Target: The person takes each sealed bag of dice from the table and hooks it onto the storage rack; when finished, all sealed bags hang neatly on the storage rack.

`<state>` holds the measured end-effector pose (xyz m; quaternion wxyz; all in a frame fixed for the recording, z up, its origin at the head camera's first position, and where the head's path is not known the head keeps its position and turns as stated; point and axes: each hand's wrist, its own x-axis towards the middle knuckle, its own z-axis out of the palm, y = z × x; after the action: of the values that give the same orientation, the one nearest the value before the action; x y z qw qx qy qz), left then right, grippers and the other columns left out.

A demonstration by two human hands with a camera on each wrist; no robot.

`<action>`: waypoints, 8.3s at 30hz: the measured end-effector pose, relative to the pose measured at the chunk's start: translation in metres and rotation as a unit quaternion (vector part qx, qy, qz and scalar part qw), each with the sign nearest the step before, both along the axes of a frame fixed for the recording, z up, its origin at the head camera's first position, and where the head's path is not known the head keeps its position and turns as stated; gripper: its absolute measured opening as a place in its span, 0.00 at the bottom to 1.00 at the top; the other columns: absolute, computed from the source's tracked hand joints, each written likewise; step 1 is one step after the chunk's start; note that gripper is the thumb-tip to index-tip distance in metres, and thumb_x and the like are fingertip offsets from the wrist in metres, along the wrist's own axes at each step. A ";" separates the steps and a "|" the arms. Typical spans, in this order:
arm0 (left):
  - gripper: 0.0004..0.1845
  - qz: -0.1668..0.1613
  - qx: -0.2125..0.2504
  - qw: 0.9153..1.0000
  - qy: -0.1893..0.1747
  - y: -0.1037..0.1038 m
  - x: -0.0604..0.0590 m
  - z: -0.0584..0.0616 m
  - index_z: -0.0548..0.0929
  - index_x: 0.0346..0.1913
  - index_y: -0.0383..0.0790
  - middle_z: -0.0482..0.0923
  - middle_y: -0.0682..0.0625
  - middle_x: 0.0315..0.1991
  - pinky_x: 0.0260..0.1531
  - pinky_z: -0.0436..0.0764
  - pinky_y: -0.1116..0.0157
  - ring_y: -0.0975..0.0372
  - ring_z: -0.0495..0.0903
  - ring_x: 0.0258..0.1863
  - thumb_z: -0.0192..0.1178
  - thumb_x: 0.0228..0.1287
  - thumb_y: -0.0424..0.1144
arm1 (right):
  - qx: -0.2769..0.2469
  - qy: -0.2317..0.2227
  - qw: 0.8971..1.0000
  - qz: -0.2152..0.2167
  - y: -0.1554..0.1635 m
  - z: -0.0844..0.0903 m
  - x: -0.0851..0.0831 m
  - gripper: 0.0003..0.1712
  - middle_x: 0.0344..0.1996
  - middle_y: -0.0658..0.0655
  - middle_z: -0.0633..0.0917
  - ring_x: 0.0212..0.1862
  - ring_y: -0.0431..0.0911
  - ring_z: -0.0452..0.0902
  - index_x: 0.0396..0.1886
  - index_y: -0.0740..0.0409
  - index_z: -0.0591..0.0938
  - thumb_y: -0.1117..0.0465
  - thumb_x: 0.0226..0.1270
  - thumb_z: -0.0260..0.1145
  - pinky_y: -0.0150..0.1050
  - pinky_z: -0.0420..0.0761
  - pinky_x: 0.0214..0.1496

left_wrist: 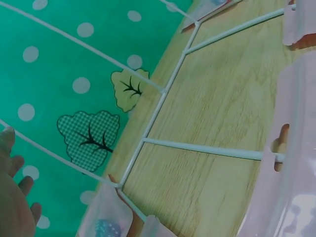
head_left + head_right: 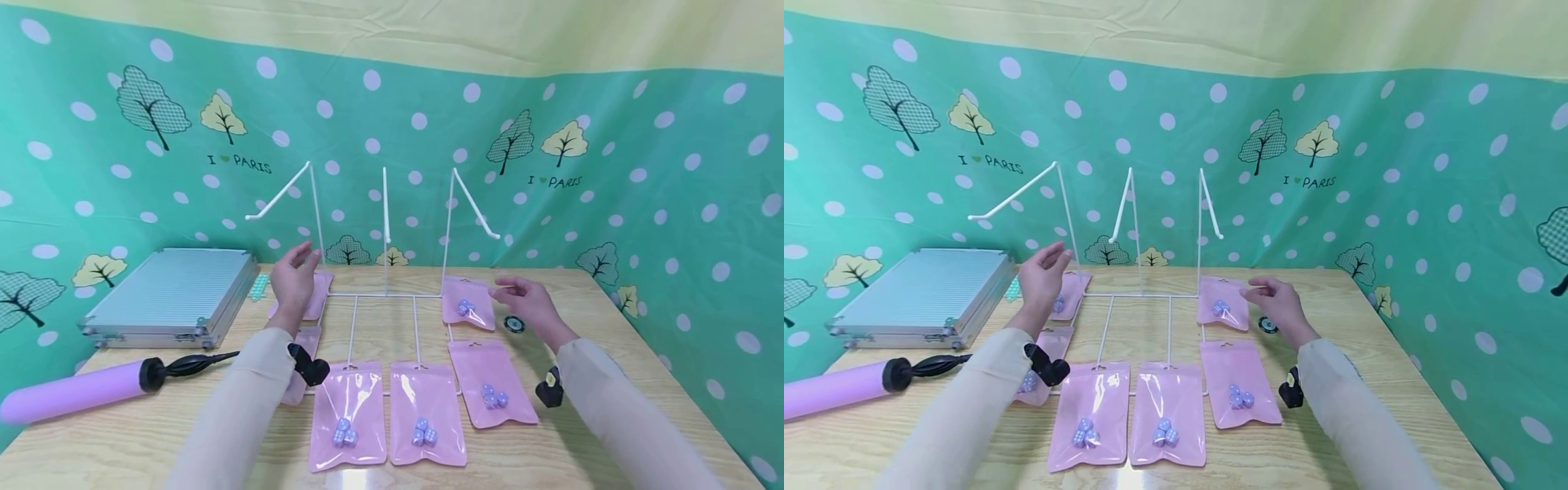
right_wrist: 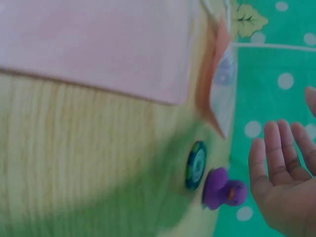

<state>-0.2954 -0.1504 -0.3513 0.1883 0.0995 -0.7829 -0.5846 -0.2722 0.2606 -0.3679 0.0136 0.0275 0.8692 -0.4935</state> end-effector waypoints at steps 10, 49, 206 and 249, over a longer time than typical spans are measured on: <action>0.25 -0.007 0.070 0.998 0.002 0.000 -0.012 -0.004 0.75 0.70 0.45 0.76 0.45 0.67 0.67 0.72 0.60 0.55 0.74 0.67 0.61 0.75 0.46 | 0.003 -0.026 1.000 0.012 0.004 -0.012 -0.004 0.35 0.59 0.69 0.77 0.58 0.60 0.77 0.70 0.68 0.70 0.49 0.75 0.65 0.49 0.81 0.59; 0.16 0.037 -0.041 0.998 0.005 0.012 -0.026 -0.005 0.84 0.59 0.40 0.85 0.42 0.52 0.51 0.81 0.55 0.51 0.84 0.51 0.58 0.77 0.44 | 0.122 -0.071 0.988 -0.060 -0.019 -0.025 -0.021 0.37 0.60 0.73 0.79 0.55 0.60 0.76 0.66 0.72 0.74 0.58 0.61 0.74 0.53 0.76 0.61; 0.19 0.035 -0.066 0.997 -0.023 0.010 -0.028 0.008 0.85 0.57 0.39 0.86 0.41 0.49 0.49 0.81 0.56 0.50 0.85 0.48 0.56 0.78 0.49 | -0.094 0.217 0.972 0.008 -0.052 0.083 0.098 0.20 0.31 0.47 0.88 0.33 0.42 0.86 0.51 0.69 0.80 0.53 0.79 0.61 0.36 0.87 0.40; 0.19 0.024 -0.064 0.997 -0.035 0.006 -0.027 0.009 0.85 0.57 0.38 0.86 0.40 0.50 0.52 0.81 0.53 0.49 0.85 0.49 0.56 0.78 0.49 | -0.060 0.192 0.977 -0.076 -0.078 0.088 0.004 0.20 0.42 0.61 0.84 0.34 0.46 0.81 0.56 0.61 0.82 0.50 0.78 0.62 0.30 0.82 0.32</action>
<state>-0.3224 -0.1444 -0.3427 0.1809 0.1259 -0.8222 -0.5248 -0.2678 0.1827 -0.2804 -0.1890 -0.0026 0.8197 -0.5407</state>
